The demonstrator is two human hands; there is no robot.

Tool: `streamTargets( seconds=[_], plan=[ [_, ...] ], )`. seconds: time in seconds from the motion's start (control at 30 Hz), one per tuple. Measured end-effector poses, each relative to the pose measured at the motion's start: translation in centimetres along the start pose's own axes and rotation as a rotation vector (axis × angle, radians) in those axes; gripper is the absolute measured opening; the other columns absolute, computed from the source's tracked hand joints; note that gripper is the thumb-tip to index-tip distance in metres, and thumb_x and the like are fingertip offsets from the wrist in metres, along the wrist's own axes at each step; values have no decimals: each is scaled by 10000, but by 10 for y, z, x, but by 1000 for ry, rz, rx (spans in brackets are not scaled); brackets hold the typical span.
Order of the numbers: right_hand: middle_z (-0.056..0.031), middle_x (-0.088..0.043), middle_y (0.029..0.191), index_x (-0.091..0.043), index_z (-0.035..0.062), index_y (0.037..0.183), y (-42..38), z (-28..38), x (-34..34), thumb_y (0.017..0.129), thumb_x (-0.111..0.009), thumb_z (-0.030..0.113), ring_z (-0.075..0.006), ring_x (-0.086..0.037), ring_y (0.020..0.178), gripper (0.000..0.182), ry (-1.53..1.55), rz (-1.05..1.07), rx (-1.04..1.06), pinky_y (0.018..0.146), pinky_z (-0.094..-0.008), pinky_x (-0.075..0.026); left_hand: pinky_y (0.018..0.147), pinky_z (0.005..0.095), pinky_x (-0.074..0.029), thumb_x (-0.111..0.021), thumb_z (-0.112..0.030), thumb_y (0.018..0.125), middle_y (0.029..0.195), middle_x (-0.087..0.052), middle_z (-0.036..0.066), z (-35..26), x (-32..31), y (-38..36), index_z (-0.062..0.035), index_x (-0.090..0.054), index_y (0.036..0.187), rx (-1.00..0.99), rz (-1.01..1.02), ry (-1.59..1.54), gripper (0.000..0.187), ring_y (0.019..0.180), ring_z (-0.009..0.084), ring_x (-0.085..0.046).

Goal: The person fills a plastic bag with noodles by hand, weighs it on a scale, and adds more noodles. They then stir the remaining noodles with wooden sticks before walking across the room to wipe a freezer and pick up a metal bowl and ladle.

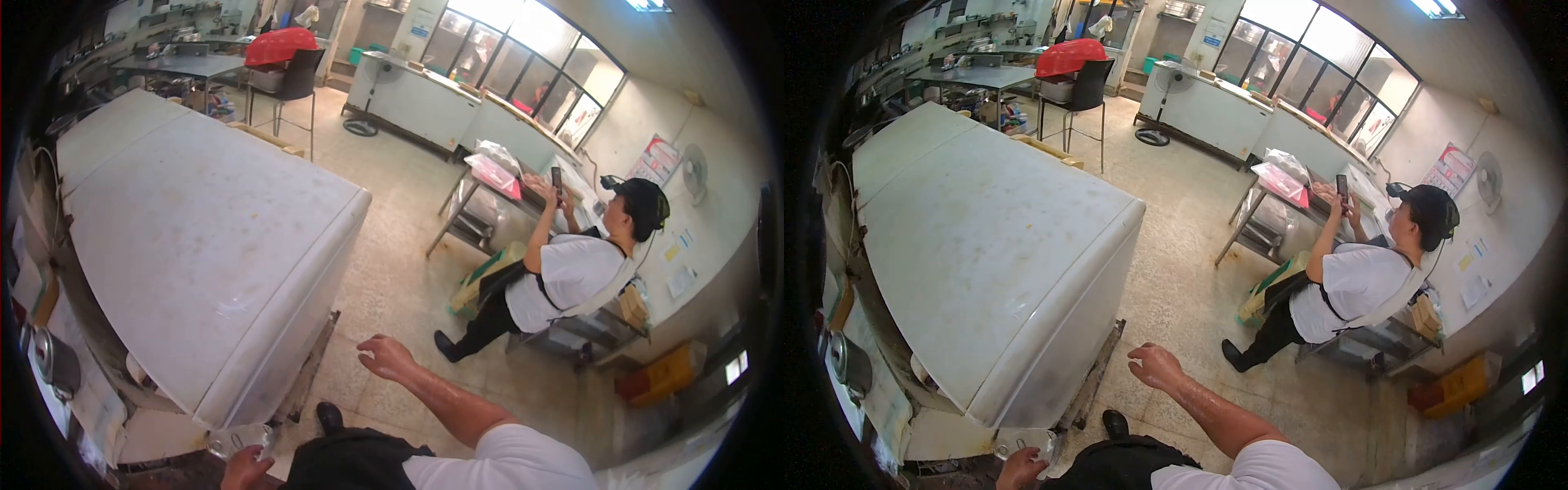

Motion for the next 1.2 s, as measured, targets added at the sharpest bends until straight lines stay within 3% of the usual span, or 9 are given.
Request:
streamTargets(
  seconds=[0.4, 1.2],
  plan=[
    [-152, -651, 1139, -707, 101, 1121, -2, -9, 0, 864, -628, 274, -346, -640, 1025, 319, 1, -33, 30, 879, -437, -524, 1028, 435, -427, -619, -344, 883, 1354, -551, 237, -16, 4, -10, 9, -523, 1358, 79, -23, -23, 599, 1230, 370, -547],
    [-173, -663, 1106, -703, 86, 1116, -14, -23, -4, 867, -616, 268, -350, -639, 1028, 320, 25, -22, -2, 885, -446, -518, 1039, 436, -410, -588, -371, 886, 1379, -529, 241, -27, -3, -22, 15, -508, 1369, 34, 36, 29, 624, 1262, 376, -522]
  ],
)
Point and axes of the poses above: each hand's wrist, its own y-axis towards the middle knuckle, its own x-axis out of the back of the hand, z = x × y, the point moved 8 cm from there along y, towards the middle knuckle
